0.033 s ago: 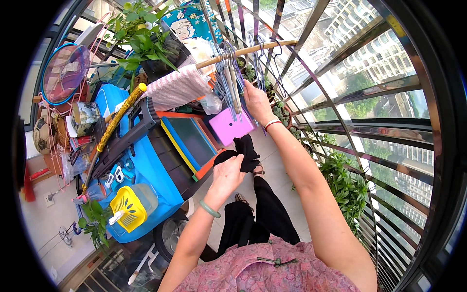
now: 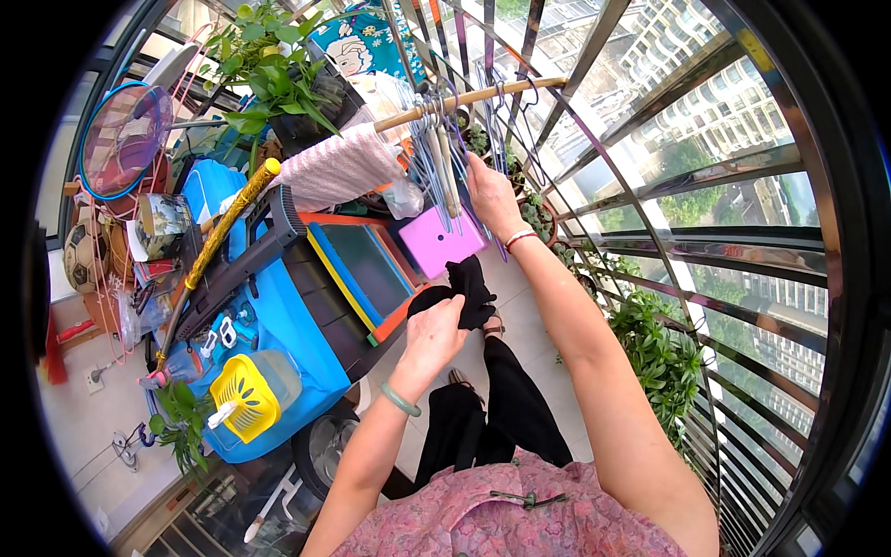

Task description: The person removes various garments from a washing machine, places them on hangers, and hangs them on a drying rack. The items include a red garment, a black garment, and a beige garment. The person uses both wooden and plastic hangers to organize the laundry.

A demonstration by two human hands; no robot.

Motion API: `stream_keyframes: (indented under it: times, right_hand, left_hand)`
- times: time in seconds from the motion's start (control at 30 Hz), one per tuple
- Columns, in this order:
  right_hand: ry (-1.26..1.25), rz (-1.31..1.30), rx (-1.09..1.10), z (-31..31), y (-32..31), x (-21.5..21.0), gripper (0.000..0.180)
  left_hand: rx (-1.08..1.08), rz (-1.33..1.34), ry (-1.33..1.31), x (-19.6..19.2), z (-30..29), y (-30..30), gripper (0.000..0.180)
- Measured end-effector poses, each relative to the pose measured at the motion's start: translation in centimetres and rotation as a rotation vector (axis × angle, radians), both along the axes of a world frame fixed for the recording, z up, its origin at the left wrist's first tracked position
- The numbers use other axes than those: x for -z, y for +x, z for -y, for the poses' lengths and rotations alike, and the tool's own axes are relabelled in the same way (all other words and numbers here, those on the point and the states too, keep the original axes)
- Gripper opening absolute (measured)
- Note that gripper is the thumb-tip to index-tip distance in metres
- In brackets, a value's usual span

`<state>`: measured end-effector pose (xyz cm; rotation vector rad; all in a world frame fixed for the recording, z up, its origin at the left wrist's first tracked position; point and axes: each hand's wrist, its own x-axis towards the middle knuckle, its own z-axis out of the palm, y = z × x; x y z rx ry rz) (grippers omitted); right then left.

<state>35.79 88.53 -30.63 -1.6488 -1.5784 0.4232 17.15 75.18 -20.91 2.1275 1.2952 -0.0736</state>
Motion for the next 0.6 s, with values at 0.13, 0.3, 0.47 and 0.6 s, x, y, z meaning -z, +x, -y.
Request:
stream_keyframes:
  times: [0.13, 0.3, 0.47, 0.6]
  right_hand:
    - [0.000, -0.054, 0.052, 0.5, 0.2, -0.3, 0.026]
    - [0.005, -0.038, 0.091, -0.7, 0.9, -1.2, 0.026]
    - [0.015, -0.110, 0.161, -0.3, 0.8, -2.5, 0.025]
    - [0.046, -0.116, 0.184, 1.6, 0.9, -2.6, 0.027]
  left_hand:
    - [-0.012, -0.004, -0.011, -0.5, 0.2, -0.3, 0.030]
    - [-0.018, 0.013, -0.001, -0.9, 0.6, -0.8, 0.032]
    - [-0.025, 0.020, 0.004, -1.1, 1.0, -1.5, 0.032]
    - [-0.036, 0.021, 0.029, -1.4, 1.3, -2.1, 0.030]
